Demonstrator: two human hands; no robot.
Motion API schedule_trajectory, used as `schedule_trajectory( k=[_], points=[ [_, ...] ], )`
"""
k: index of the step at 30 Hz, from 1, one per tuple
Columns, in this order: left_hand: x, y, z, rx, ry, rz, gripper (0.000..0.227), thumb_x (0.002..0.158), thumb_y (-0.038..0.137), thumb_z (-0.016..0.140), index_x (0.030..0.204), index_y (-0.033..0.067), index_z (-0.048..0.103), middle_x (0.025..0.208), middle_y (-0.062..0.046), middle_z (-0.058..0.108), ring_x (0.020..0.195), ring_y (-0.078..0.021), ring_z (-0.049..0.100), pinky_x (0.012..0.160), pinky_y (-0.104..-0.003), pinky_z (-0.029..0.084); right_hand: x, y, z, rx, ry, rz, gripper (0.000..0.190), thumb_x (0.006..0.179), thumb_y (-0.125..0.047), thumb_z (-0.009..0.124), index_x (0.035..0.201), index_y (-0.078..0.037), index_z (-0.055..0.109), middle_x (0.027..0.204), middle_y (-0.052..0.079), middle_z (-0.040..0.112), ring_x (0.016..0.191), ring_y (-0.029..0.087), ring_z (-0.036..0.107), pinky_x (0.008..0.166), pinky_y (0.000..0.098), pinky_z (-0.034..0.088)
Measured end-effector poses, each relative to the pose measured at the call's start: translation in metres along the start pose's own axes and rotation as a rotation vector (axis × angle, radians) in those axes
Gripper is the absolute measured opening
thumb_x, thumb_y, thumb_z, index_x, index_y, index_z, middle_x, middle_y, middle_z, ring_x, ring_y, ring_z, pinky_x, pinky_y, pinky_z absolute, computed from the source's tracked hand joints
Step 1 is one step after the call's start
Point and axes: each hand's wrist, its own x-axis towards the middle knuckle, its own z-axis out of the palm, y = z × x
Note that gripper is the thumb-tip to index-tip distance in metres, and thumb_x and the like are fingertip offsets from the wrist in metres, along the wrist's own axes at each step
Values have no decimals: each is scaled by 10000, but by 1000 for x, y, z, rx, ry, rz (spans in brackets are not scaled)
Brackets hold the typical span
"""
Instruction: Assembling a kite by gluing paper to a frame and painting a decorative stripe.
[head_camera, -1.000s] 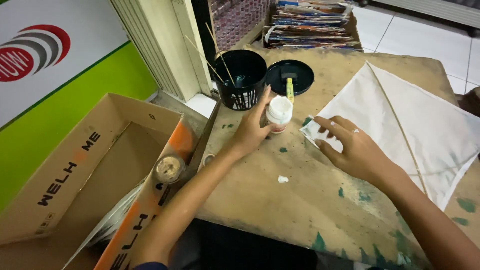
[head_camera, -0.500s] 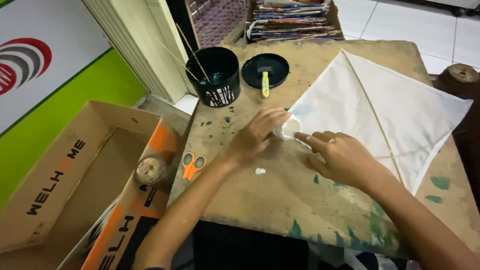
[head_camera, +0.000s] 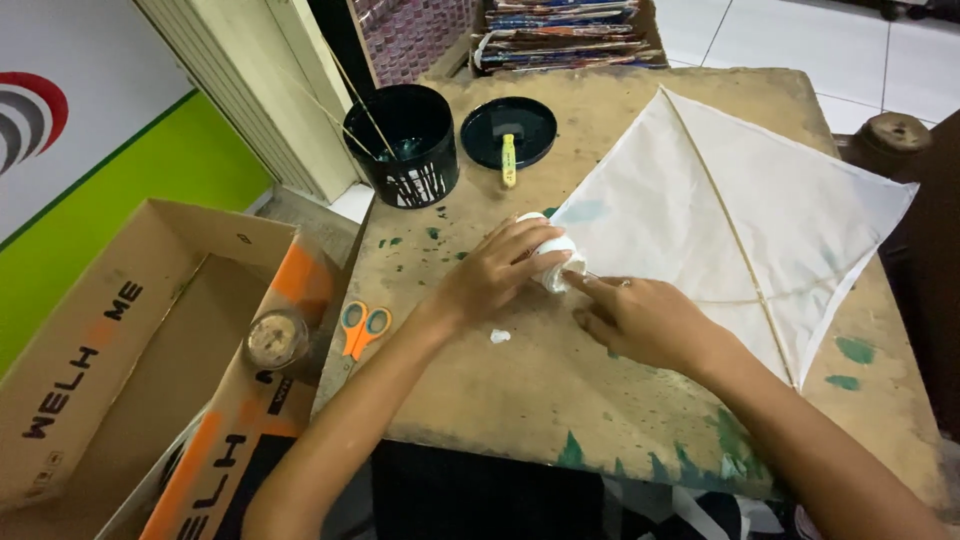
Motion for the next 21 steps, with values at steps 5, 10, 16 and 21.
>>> schedule_trajectory(
  k=[5,10,16,21],
  points=[
    [-4,-3,0,-1,5,-10,487,1007,68,662,1416,299,534,1420,-62,560,1363,-293,546,1123,-528,482,-5,-13,-21,249,-70,55,527,905,-217,629,1416,-91,603,839,141,788,834,314,789,743,466,633],
    [-4,-2,-3,15,11,-2,482,1008,96,679,1415,316,544,1430,-56,561,1366,-286,546,1128,-512,480,-5,-11,-27,423,-115,99,532,875,-137,634,1402,-70,621,755,122,768,749,275,775,682,423,627],
    [-5,-1,-2,9,13,-48,528,979,82,714,1419,327,555,1456,-31,549,1379,-264,538,1161,-479,463,-2,-10,-19,455,-91,84,554,872,-134,661,1409,-14,593,744,111,753,727,256,760,645,395,614],
    [-9,3,-9,-69,-21,-151,561,978,121,723,1453,332,512,1497,-30,512,1420,-259,501,1189,-455,439,1,-6,-22,615,-62,161,473,881,-106,666,1333,31,658,718,147,769,683,252,734,620,369,597]
  ],
)
